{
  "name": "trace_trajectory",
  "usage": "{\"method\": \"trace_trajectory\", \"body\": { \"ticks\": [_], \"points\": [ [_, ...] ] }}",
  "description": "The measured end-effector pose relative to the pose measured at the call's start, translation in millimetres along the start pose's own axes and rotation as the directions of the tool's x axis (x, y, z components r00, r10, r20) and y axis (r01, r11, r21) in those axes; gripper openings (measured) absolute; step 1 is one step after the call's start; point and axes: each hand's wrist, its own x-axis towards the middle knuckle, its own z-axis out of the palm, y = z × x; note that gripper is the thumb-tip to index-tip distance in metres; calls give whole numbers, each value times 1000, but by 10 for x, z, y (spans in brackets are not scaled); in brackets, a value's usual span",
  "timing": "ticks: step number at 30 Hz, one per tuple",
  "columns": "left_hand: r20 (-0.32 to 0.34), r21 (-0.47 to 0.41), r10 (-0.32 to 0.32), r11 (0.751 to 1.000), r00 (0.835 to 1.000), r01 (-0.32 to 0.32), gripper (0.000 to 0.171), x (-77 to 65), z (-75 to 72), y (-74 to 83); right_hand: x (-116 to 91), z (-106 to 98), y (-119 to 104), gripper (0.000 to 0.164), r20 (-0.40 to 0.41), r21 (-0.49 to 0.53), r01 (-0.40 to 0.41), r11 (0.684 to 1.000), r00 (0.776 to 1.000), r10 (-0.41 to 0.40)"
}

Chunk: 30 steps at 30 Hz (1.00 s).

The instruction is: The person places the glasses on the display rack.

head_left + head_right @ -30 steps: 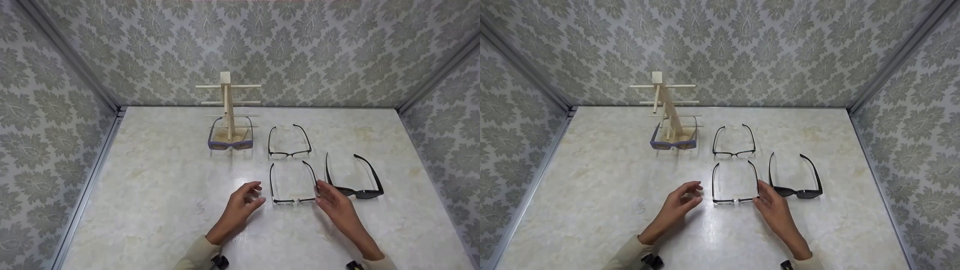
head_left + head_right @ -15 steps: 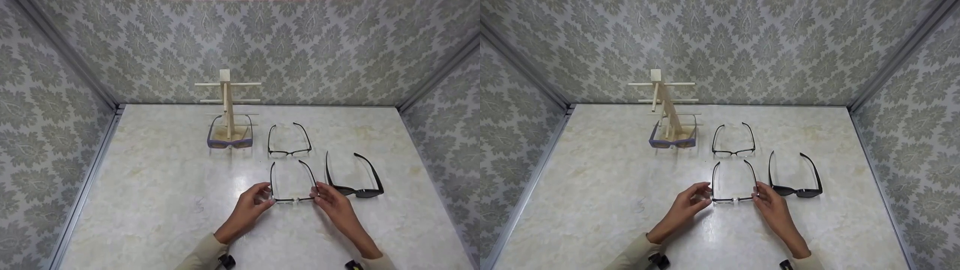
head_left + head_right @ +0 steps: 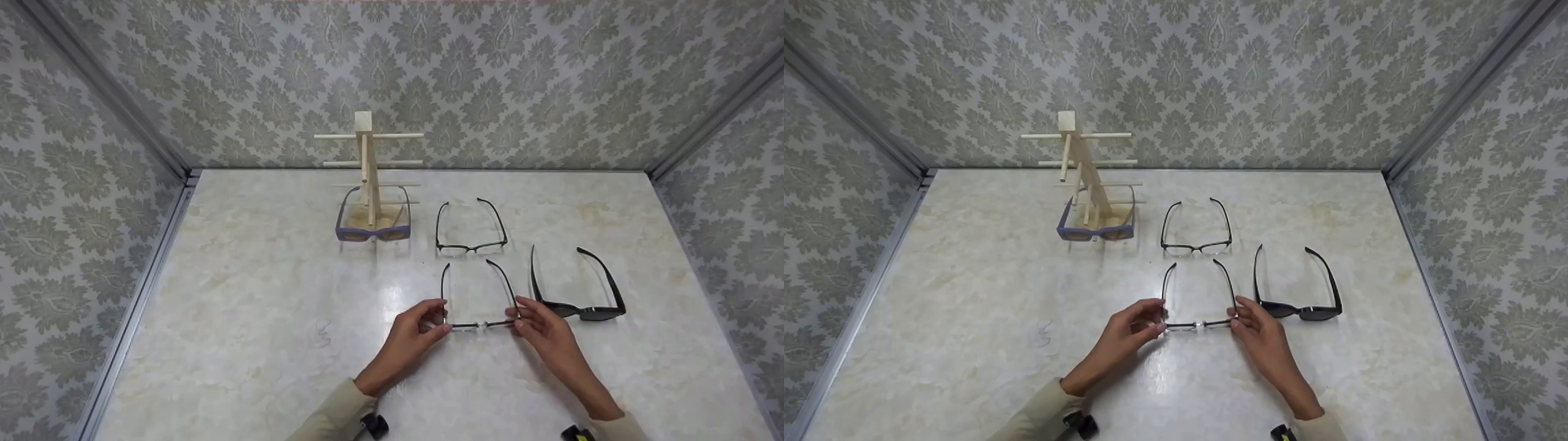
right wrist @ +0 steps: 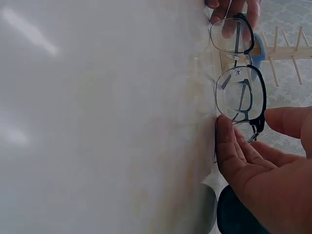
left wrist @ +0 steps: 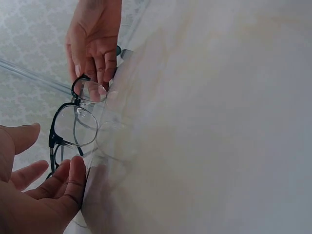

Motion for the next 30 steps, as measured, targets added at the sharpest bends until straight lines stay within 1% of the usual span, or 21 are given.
{"method": "trace_trajectory", "body": {
  "ticks": [7,12,17,23,30],
  "points": [
    [-7,10,14,1000,1000,-14,42,19,10,-10,10,31,11,49,-15,1,5,1000,1000,-5],
    [-11,-2,24,1000,1000,-24,39,20,17,-18,-4,44,25,47,-26,-14,47,999,999,-47],
    [-16,1,23,1000,1000,-23,36,12,24,-20,-18,68,36,41,-53,-9,84,996,995,-84],
    [-19,6,27,1000,999,-27,35,10,27,-33,-28,96,45,38,-72,-6,86,996,994,-86],
    [-55,3,23,1000,998,-23,34,10,25,-25,-36,132,30,39,-85,-14,84,996,993,-85]
  ]
}}
